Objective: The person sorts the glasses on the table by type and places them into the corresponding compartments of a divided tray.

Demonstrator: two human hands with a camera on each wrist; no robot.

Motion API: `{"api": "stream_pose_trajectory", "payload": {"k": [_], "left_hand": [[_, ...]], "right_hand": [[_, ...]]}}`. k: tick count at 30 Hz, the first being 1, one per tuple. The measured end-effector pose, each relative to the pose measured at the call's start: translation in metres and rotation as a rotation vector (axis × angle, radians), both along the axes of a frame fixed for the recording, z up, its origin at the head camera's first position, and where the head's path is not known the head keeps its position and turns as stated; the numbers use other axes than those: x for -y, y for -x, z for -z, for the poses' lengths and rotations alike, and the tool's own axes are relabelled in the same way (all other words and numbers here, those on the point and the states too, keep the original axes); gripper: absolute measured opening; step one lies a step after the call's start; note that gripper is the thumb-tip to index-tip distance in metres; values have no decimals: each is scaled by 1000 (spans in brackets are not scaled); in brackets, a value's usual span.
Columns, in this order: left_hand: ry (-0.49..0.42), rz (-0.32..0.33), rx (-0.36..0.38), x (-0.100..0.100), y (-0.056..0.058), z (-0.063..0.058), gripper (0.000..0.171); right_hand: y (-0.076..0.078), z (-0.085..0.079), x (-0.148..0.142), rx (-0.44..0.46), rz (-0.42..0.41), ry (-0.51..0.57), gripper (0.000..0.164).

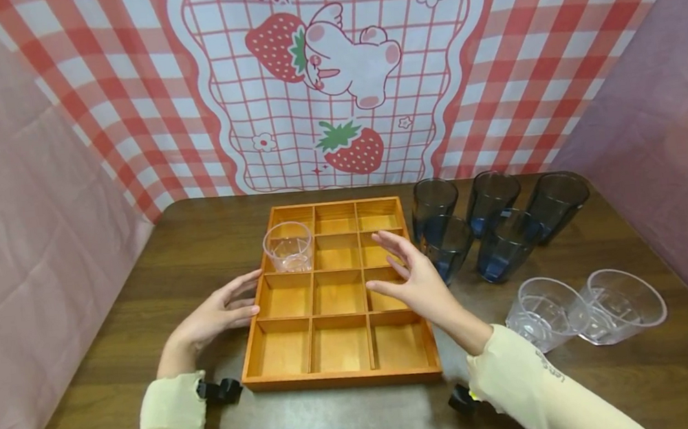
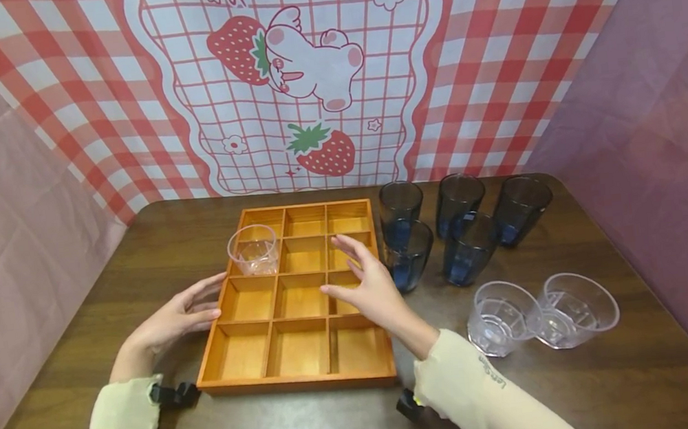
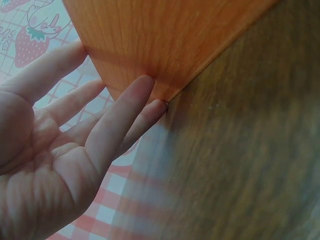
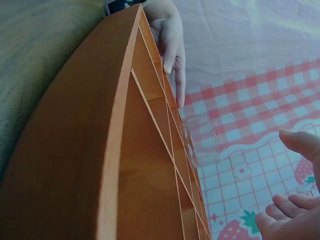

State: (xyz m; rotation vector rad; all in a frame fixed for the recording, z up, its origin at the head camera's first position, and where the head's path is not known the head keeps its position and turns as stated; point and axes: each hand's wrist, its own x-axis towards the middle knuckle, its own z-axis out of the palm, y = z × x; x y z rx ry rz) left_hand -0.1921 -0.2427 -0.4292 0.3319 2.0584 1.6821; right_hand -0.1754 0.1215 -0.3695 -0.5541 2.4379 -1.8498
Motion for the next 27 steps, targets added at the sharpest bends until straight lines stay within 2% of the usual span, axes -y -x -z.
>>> {"api": "stream_pose_trajectory", "payload": {"k": [11, 21, 27], "left_hand": [[3, 2, 8, 0, 0, -1, 69], [5, 3, 9, 0, 0, 0, 70], [15, -3, 9, 0, 0, -1, 69]], "right_hand": [[-20, 5, -28, -45, 31, 20, 80], [-41, 11, -49, -130, 142, 70, 80], [-50, 9, -63, -147, 198, 122, 80]]}}
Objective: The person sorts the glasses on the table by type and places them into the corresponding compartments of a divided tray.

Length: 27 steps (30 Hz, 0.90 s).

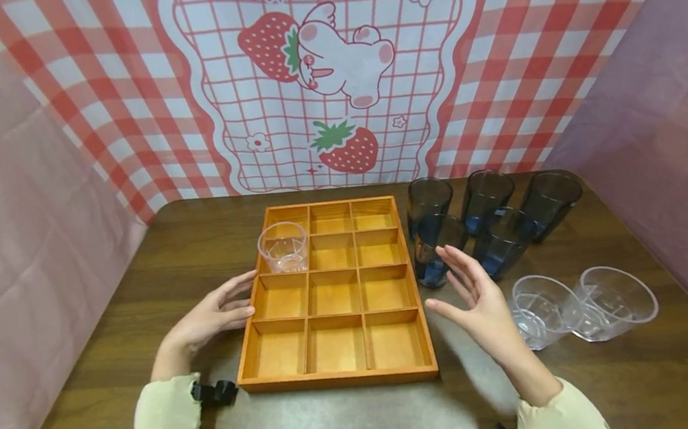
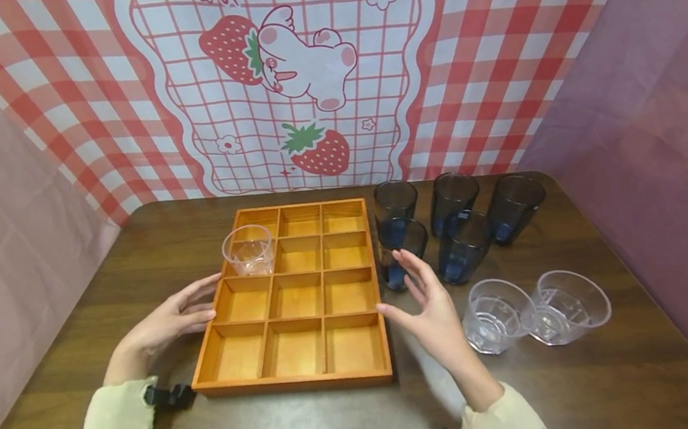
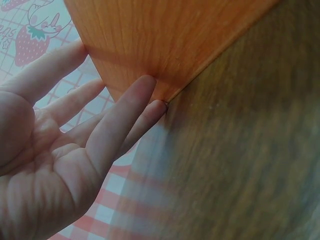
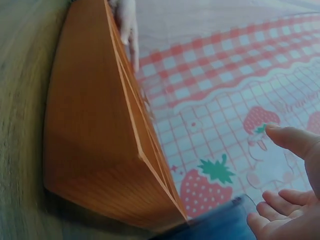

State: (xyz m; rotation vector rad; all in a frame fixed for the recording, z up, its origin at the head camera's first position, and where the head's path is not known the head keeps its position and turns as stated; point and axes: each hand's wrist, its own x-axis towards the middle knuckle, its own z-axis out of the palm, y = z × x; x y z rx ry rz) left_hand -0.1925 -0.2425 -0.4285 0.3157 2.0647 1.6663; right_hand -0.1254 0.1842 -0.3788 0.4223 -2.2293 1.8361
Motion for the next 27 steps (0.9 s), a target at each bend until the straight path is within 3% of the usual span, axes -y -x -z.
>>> {"api": "stream_pose_trajectory", "payload": {"k": [14, 27], "left_hand": [[-3, -2, 10, -1, 0, 1, 69], [-3, 3, 7, -1, 0, 1, 69]], "right_hand": [[-13, -9, -28, -73, 85, 104, 78], [-24, -9, -66, -56, 139, 202, 78]]}}
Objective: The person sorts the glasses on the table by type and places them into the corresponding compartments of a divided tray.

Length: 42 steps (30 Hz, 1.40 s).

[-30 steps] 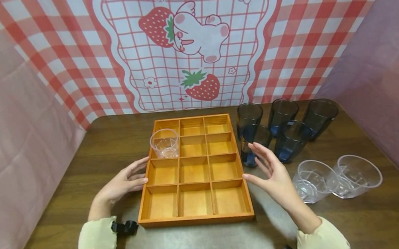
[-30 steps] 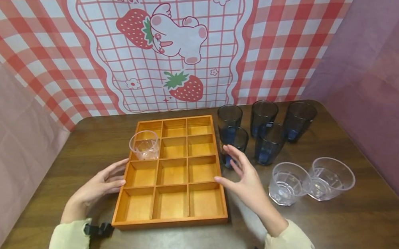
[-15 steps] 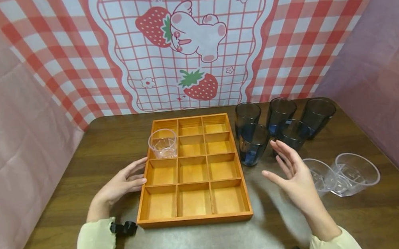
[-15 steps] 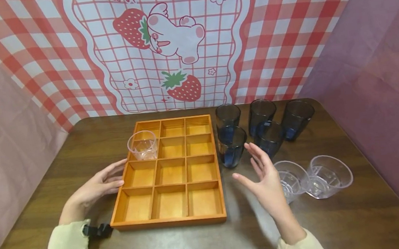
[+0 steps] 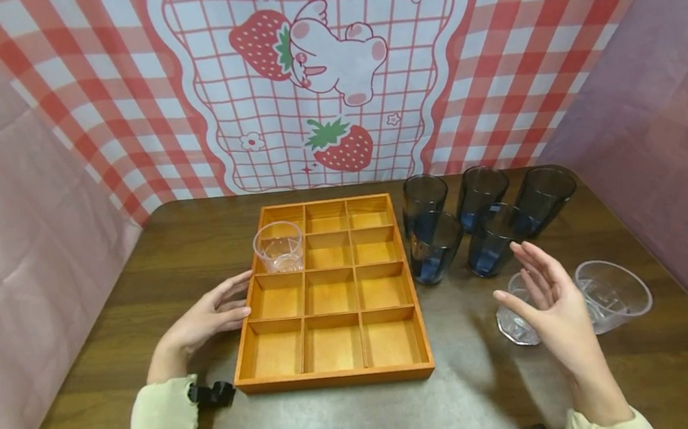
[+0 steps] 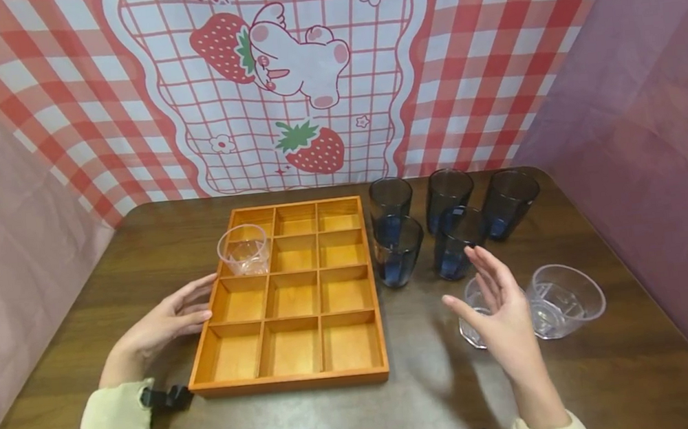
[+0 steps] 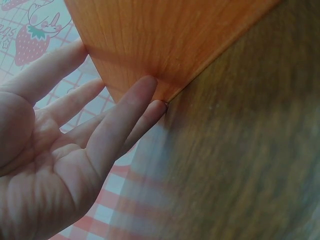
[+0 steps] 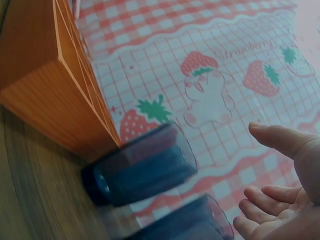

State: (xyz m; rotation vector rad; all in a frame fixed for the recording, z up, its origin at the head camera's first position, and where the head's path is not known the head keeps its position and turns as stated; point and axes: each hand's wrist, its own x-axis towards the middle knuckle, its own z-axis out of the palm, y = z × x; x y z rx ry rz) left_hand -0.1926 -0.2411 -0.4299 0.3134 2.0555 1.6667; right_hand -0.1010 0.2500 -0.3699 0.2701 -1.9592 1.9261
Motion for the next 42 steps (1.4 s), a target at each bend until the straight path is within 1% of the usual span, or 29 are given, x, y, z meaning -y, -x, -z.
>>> {"api": "stream_pose_trajectory", "payload": {"k": [5, 11, 15, 21, 27, 30, 34, 37, 42], "left_hand": [[-2, 7, -4, 0, 0, -1, 69], [-6, 13, -7, 0, 0, -1, 69], [-9, 10, -3, 0, 0, 1, 69], [-3, 10, -5, 1, 1, 2, 69], [-5, 14, -7, 1, 1, 3, 68], [-6, 13, -5, 1, 1, 3, 68], [-9, 12, -2, 1, 1, 3, 68], [-10, 12, -1, 1, 0, 2, 68], [-7, 14, -2, 1, 0, 2, 68]], "right_hand": [[-2, 2, -15, 10, 44, 57, 77], [-4, 5, -32, 62, 109, 110, 73], [-5, 8, -40, 84, 134, 160, 73], [-9, 12, -49, 132, 172, 123, 75], [-13, 16, -53, 134, 205, 149, 76], [-15, 17, -53, 140, 229, 141, 76], [-18, 17, -52, 162, 277, 99, 77], [-21, 16, -50, 181, 322, 87, 76], [-26, 14, -44, 213, 437, 159, 69]]}}
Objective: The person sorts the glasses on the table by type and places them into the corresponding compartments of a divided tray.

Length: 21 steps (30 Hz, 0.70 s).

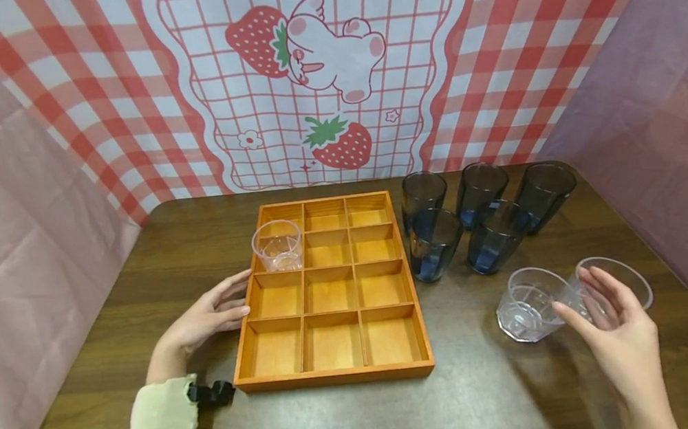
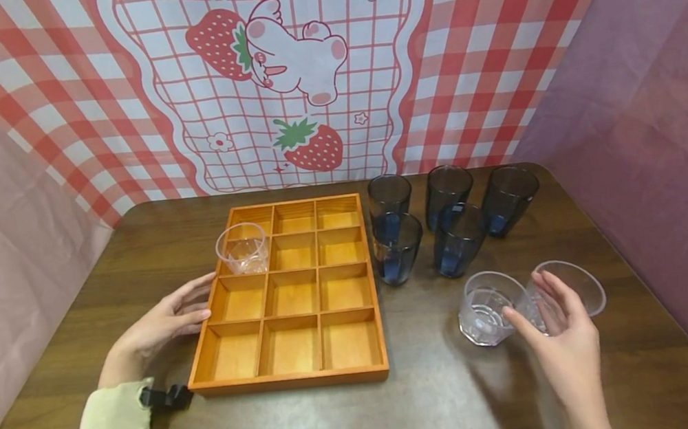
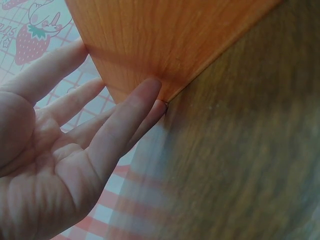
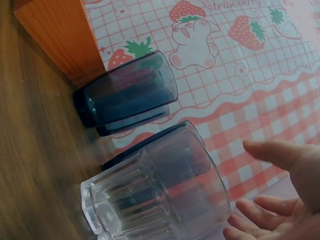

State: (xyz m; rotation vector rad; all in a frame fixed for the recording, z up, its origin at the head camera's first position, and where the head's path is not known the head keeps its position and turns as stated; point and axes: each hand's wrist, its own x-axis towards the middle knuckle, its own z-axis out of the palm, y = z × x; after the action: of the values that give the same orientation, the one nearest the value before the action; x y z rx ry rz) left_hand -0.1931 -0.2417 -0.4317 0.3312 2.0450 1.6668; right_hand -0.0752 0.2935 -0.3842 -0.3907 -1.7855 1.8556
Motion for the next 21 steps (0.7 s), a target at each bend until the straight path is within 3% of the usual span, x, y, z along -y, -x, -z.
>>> {"api": "stream_pose_trajectory", "payload": {"k": [3, 11, 21], "left_hand": [[0, 1, 1, 0, 0, 0, 68], [-1, -1, 11, 0, 0, 0, 69], [3, 9, -2, 0, 0, 2, 68]], "right_hand": [[-4, 0, 3, 3, 64, 33, 64], [-14, 5, 7, -46, 142, 122, 57], [-21, 19, 12, -67, 201, 123, 50]]}}
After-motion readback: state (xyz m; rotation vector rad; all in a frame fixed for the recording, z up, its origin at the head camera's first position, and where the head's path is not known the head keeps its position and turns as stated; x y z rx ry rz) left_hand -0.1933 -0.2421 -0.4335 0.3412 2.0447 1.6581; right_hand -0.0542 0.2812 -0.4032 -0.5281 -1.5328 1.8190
